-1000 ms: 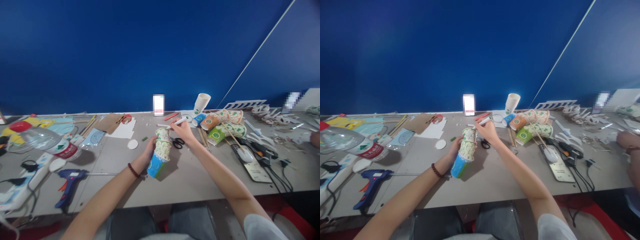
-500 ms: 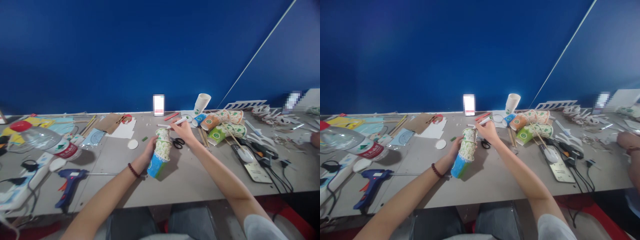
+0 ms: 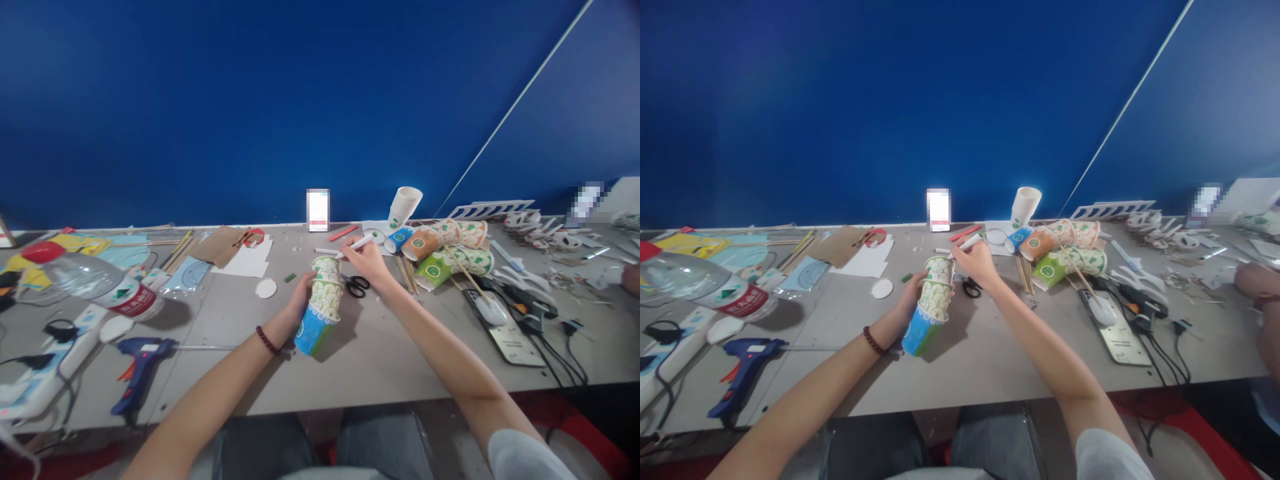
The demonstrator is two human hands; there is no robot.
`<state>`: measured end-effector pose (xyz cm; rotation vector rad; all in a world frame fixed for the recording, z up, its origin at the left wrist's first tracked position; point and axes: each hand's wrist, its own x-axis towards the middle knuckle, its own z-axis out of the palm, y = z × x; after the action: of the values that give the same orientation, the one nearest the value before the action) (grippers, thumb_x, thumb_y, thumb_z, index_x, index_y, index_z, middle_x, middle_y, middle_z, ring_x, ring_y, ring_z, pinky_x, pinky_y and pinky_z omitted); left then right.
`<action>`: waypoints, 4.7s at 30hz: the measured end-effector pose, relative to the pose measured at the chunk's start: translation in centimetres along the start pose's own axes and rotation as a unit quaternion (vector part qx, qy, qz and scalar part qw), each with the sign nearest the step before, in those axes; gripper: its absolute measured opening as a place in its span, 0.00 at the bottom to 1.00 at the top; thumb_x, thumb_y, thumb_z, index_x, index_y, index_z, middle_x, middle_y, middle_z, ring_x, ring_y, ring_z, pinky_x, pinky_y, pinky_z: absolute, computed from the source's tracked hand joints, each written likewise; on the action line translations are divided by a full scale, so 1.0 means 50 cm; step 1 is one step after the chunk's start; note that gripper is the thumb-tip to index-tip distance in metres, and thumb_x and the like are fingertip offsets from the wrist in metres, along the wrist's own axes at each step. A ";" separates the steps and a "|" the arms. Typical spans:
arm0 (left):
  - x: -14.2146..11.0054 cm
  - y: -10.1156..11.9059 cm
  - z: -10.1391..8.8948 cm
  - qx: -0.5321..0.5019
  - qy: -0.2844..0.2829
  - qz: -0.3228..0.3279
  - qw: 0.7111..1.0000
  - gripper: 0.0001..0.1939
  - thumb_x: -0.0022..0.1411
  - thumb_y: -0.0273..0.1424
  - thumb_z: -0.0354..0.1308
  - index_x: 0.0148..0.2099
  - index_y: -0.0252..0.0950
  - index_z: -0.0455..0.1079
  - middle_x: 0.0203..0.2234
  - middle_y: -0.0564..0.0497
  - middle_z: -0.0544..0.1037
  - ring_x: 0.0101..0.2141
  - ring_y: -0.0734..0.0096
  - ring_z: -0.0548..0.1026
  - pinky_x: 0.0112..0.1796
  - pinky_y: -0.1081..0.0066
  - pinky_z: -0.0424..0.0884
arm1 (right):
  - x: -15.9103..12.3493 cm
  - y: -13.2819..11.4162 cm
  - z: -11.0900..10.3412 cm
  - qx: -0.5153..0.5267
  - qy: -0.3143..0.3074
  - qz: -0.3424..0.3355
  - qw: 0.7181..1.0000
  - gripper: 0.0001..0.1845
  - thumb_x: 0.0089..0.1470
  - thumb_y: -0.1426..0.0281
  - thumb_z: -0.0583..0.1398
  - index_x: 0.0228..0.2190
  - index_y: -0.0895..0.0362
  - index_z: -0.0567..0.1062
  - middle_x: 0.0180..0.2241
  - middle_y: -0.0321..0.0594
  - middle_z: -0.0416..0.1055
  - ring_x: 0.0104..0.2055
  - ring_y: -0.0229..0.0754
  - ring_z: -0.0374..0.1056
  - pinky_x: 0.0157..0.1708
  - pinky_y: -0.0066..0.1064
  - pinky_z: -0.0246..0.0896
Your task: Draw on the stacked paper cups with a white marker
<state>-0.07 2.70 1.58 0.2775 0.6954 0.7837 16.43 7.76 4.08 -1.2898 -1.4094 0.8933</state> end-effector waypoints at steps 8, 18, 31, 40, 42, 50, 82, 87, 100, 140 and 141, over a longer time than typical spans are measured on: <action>0.005 -0.001 -0.003 0.003 -0.001 0.005 1.000 0.22 0.62 0.38 0.48 0.48 0.27 0.74 0.28 0.40 0.80 0.26 0.59 0.78 0.31 0.63 0.74 | -0.004 -0.002 0.003 0.014 0.002 -0.001 1.000 0.05 0.41 0.68 0.59 0.23 0.56 0.74 0.23 0.35 0.73 0.28 0.40 0.71 0.31 0.30 0.69; 0.004 0.001 0.000 0.004 -0.002 0.003 1.000 0.23 0.63 0.38 0.47 0.47 0.26 0.74 0.28 0.39 0.80 0.27 0.58 0.79 0.32 0.63 0.74 | 0.002 0.003 -0.003 -0.014 -0.001 0.011 1.000 0.04 0.42 0.69 0.59 0.22 0.56 0.73 0.21 0.35 0.73 0.26 0.39 0.70 0.29 0.29 0.68; 0.001 0.004 -0.009 -0.006 0.027 0.019 0.999 0.23 0.62 0.40 0.47 0.46 0.27 0.75 0.27 0.40 0.80 0.26 0.58 0.78 0.30 0.63 0.74 | 0.006 0.000 -0.004 0.051 0.014 -0.005 0.999 0.06 0.44 0.66 0.61 0.25 0.56 0.72 0.23 0.38 0.75 0.31 0.44 0.76 0.32 0.31 0.72; -0.001 0.008 -0.013 -0.004 0.030 0.017 0.999 0.25 0.62 0.43 0.47 0.45 0.26 0.74 0.26 0.39 0.80 0.26 0.56 0.78 0.30 0.62 0.74 | -0.006 -0.013 0.003 0.101 -0.016 -0.021 0.995 0.10 0.46 0.63 0.63 0.28 0.56 0.72 0.28 0.38 0.75 0.33 0.43 0.76 0.36 0.32 0.72; -0.001 0.008 -0.013 -0.002 0.026 0.019 0.999 0.25 0.62 0.43 0.47 0.45 0.26 0.74 0.26 0.39 0.79 0.26 0.57 0.78 0.30 0.62 0.74 | -0.007 -0.015 0.003 0.112 -0.018 -0.025 0.993 0.11 0.46 0.62 0.63 0.28 0.56 0.72 0.28 0.38 0.75 0.33 0.43 0.76 0.38 0.33 0.72; 0.003 0.004 -0.007 -0.002 0.040 0.077 0.996 0.21 0.62 0.39 0.50 0.45 0.29 0.74 0.25 0.43 0.79 0.25 0.60 0.78 0.31 0.64 0.74 | -0.022 -0.035 0.008 0.137 -0.042 -0.027 0.989 0.12 0.44 0.61 0.65 0.28 0.56 0.72 0.27 0.38 0.75 0.35 0.43 0.76 0.38 0.35 0.72; 0.002 0.007 0.008 0.045 0.019 0.155 0.987 0.15 0.53 0.35 0.60 0.42 0.32 0.74 0.32 0.45 0.81 0.33 0.60 0.78 0.40 0.63 0.73 | -0.044 -0.059 0.001 0.097 -0.130 -0.035 0.986 0.06 0.45 0.67 0.63 0.27 0.56 0.74 0.24 0.36 0.73 0.29 0.40 0.71 0.35 0.35 0.70; -0.012 0.011 0.023 0.065 0.035 0.155 0.985 0.15 0.54 0.33 0.60 0.44 0.31 0.73 0.32 0.46 0.80 0.31 0.63 0.78 0.36 0.67 0.73 | -0.041 -0.076 -0.013 0.101 -0.156 -0.008 0.983 0.07 0.45 0.66 0.64 0.26 0.56 0.73 0.25 0.38 0.74 0.30 0.39 0.72 0.36 0.36 0.71; -0.042 0.028 0.072 0.058 0.051 0.095 0.992 0.11 0.57 0.32 0.57 0.40 0.31 0.73 0.29 0.44 0.79 0.29 0.65 0.76 0.36 0.67 0.73 | -0.025 -0.077 -0.045 0.182 -0.184 0.060 0.964 0.12 0.44 0.63 0.68 0.26 0.56 0.73 0.28 0.39 0.77 0.32 0.40 0.74 0.38 0.37 0.73; -0.037 0.111 0.059 0.162 -0.026 0.258 0.952 0.29 0.50 0.35 0.65 0.55 0.36 0.68 0.39 0.44 0.81 0.44 0.54 0.78 0.43 0.64 0.72 | -0.081 -0.082 -0.002 0.068 -0.009 -0.175 0.982 0.06 0.53 0.64 0.63 0.31 0.53 0.73 0.33 0.39 0.72 0.36 0.41 0.71 0.34 0.35 0.70; -0.036 0.111 0.058 0.159 -0.024 0.255 0.953 0.29 0.50 0.35 0.65 0.55 0.36 0.69 0.39 0.44 0.81 0.44 0.54 0.78 0.43 0.64 0.72 | -0.081 -0.079 -0.001 0.064 -0.005 -0.186 0.981 0.06 0.53 0.65 0.63 0.32 0.53 0.73 0.33 0.39 0.72 0.37 0.41 0.71 0.34 0.34 0.69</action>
<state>-2.09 5.28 7.21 0.7906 0.7109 1.1510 15.26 3.14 7.12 -0.8877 -1.5112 0.7222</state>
